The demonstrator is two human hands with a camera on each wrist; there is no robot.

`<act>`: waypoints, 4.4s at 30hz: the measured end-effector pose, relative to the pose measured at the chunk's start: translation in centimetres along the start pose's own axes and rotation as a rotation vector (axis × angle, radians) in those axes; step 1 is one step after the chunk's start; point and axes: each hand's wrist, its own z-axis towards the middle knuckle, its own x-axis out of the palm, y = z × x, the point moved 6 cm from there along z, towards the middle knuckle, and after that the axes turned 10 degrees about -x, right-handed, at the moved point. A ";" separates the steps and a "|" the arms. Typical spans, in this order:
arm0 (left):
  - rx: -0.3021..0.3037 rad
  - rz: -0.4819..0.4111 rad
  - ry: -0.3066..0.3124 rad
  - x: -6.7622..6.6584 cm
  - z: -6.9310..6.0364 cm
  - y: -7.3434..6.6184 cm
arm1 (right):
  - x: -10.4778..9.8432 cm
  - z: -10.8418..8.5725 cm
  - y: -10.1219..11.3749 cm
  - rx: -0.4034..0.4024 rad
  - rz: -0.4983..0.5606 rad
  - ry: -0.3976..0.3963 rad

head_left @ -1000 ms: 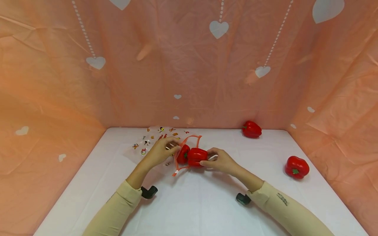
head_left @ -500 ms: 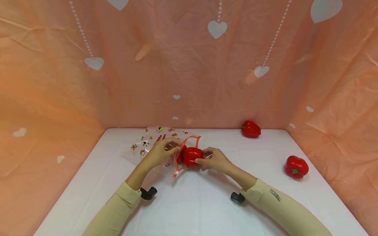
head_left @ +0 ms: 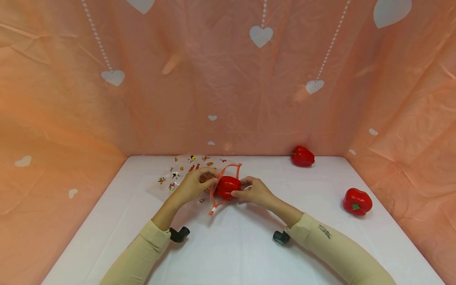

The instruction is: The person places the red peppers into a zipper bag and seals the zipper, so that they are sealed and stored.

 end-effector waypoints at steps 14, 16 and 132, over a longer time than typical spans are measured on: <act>0.013 -0.001 -0.009 -0.3 0.0 -0.1 | 1.0 0.9 0.8 -0.081 -0.108 -0.018; 0.009 -0.001 -0.011 -0.4 0.0 0.0 | 1.1 1.0 0.9 -0.086 -0.131 -0.019; -0.020 -0.001 -0.008 -0.5 -0.1 0.3 | -16.7 -10.1 1.2 -0.173 -0.674 -0.205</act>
